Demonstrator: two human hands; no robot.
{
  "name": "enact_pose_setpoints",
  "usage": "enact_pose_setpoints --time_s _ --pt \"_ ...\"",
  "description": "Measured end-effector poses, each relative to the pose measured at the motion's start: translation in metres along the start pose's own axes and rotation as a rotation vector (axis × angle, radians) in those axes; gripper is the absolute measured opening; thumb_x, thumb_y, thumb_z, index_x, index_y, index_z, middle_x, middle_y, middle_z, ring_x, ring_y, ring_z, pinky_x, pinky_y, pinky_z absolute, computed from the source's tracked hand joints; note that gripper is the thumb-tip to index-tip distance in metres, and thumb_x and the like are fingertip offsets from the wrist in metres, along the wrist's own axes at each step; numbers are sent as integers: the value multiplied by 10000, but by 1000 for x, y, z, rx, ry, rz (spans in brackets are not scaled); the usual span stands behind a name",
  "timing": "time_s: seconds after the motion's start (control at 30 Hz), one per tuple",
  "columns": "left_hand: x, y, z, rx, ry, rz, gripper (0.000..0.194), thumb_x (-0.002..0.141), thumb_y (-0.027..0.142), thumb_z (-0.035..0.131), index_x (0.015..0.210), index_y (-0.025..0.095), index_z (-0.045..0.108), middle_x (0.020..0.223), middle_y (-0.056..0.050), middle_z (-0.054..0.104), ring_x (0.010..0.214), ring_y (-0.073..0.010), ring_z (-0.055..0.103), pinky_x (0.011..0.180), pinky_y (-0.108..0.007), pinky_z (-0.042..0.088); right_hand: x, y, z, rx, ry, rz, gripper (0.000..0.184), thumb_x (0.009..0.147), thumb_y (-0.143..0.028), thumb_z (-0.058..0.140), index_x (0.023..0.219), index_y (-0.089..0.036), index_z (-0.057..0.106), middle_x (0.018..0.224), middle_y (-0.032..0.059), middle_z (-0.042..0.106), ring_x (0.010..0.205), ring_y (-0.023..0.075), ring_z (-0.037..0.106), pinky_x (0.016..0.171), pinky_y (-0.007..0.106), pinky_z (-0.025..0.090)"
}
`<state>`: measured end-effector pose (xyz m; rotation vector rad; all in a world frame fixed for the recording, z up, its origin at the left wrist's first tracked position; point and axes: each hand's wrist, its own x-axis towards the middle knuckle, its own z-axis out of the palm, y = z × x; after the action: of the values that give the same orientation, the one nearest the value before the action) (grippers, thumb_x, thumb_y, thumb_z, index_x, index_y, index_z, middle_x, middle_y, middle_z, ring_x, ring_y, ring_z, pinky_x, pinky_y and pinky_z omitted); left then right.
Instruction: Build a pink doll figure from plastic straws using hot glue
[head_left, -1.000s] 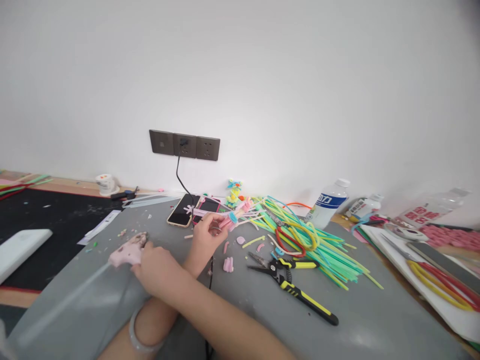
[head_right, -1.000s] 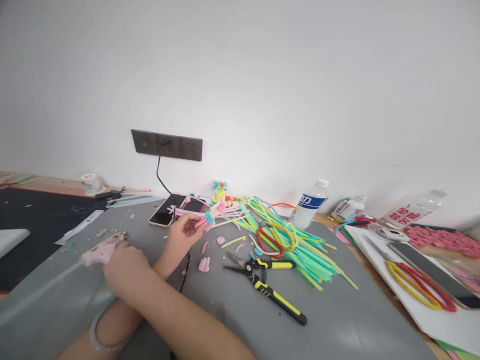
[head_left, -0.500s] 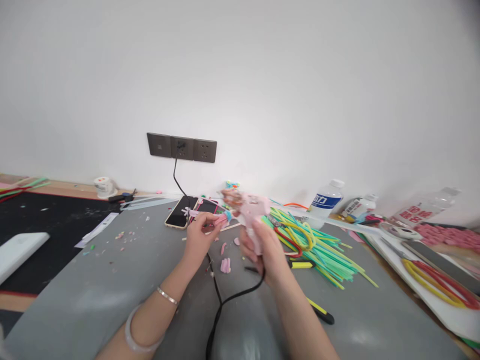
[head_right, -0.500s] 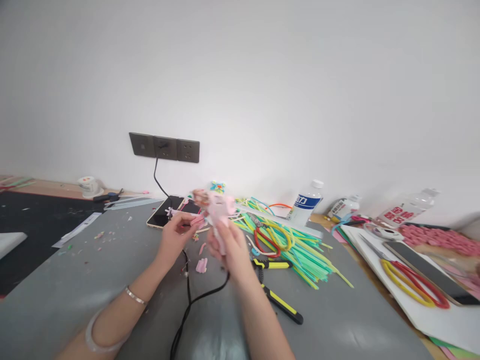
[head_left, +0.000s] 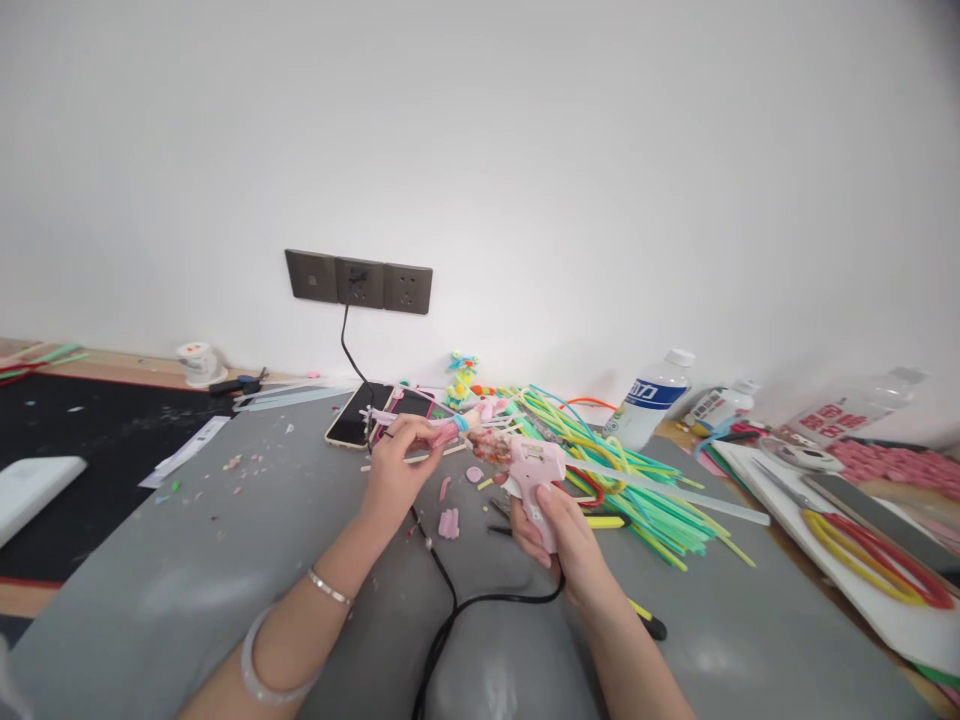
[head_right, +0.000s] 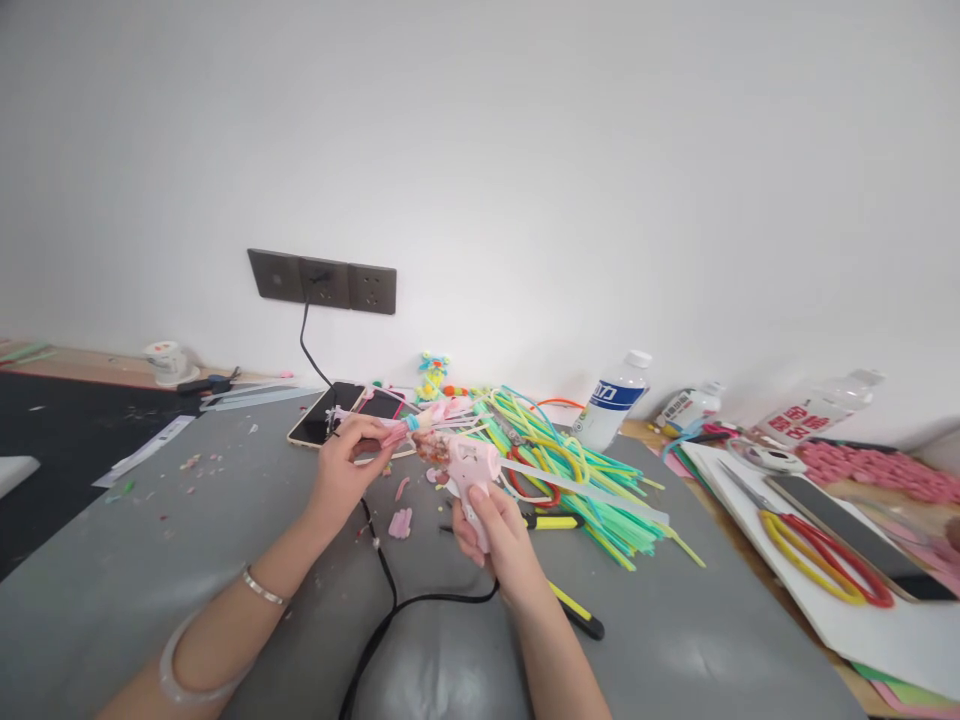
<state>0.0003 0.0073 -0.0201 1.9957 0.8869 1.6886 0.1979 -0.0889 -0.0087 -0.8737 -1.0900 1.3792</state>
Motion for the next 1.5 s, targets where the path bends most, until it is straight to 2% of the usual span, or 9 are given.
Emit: enact_pose_setpoints --time_s 0.5,0.93,1.27,1.5 --pt "3 9 1 3 -23 34 58 876 199 652 822 188 634 870 -39 603 821 -138 641 685 -233 603 0 4 -1 -49 57 39 465 870 -605 581 937 -145 595 498 -89 387 360 36 241 388 200 146" --pt "6 12 -1 104 -7 101 107 880 225 654 784 199 614 801 -28 650 798 -151 654 717 -254 536 -1 3 -1 -52 82 54 490 842 -624 606 923 -141 600 493 -91 384 364 38 236 392 210 139" --pt "4 11 -1 80 -8 103 79 869 193 651 797 197 620 848 -31 639 782 -139 653 667 -229 552 0 0 -1 -72 105 15 471 836 -621 605 868 -151 586 480 -86 391 342 33 244 384 210 126" --pt "3 10 -1 65 -36 64 88 878 230 647 799 194 631 837 -39 645 792 -149 653 665 -243 564 -1 -1 -1 -83 128 8 457 839 -615 602 857 -159 572 487 -85 390 348 37 253 389 209 122"
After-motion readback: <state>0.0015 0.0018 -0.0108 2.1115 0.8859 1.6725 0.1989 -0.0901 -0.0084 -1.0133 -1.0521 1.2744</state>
